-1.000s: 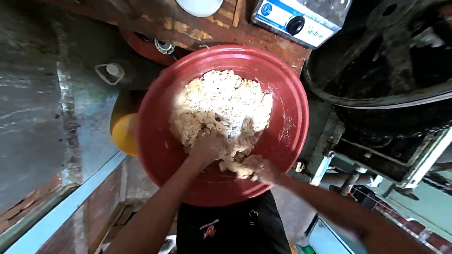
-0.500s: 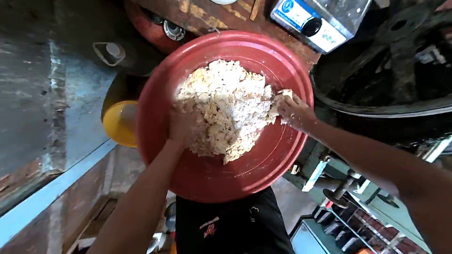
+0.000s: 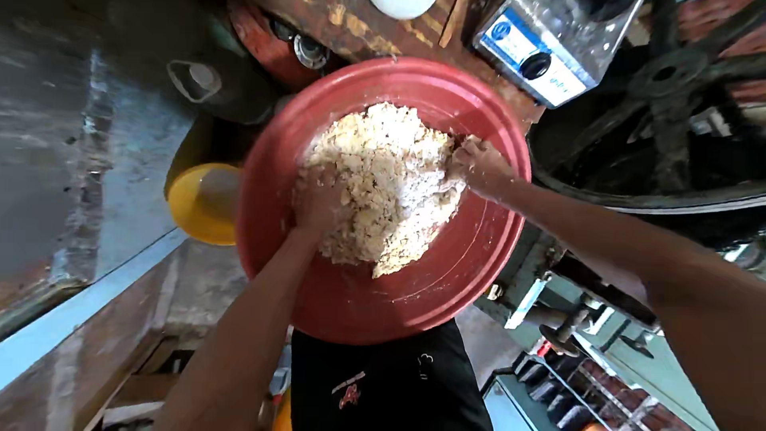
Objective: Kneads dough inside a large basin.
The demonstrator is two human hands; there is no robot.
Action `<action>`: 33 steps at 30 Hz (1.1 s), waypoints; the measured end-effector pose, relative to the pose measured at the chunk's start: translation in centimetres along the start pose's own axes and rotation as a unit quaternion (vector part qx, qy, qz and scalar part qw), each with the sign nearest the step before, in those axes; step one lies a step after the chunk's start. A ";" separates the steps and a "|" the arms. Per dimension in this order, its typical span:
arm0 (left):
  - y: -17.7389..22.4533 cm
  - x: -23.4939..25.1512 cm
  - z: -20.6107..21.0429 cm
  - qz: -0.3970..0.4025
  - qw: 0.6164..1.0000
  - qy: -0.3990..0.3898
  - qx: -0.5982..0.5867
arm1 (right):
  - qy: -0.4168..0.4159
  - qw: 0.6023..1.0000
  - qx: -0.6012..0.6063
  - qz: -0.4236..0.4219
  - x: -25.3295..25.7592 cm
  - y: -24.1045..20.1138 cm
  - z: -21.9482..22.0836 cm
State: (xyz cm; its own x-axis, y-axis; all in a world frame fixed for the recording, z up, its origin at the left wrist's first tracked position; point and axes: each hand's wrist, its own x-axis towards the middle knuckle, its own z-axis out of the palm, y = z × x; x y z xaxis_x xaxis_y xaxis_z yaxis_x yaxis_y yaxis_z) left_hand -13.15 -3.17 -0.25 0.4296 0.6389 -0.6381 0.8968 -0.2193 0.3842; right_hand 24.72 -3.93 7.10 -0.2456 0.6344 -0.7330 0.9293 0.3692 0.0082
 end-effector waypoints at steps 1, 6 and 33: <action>-0.3 0.1 0.3 0.010 1.000 0.010 0.005 | 0.020 0.999 -0.011 -0.029 -0.5 0.8 1.2; -0.9 -0.3 0.7 0.017 1.000 0.019 -0.001 | 0.028 0.996 0.052 0.066 -9.7 -2.8 8.6; -0.5 1.8 1.9 0.006 0.999 0.009 0.046 | -0.081 0.988 0.127 -0.035 -12.1 -6.1 9.4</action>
State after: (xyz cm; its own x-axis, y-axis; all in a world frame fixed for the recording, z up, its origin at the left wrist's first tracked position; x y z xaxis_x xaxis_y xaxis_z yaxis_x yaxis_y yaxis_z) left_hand -12.62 -3.31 -2.92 0.4398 0.6486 -0.6212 0.8976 -0.2934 0.3292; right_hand 24.64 -20.24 9.51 -0.2843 0.4888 -0.8248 0.9556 0.2138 -0.2027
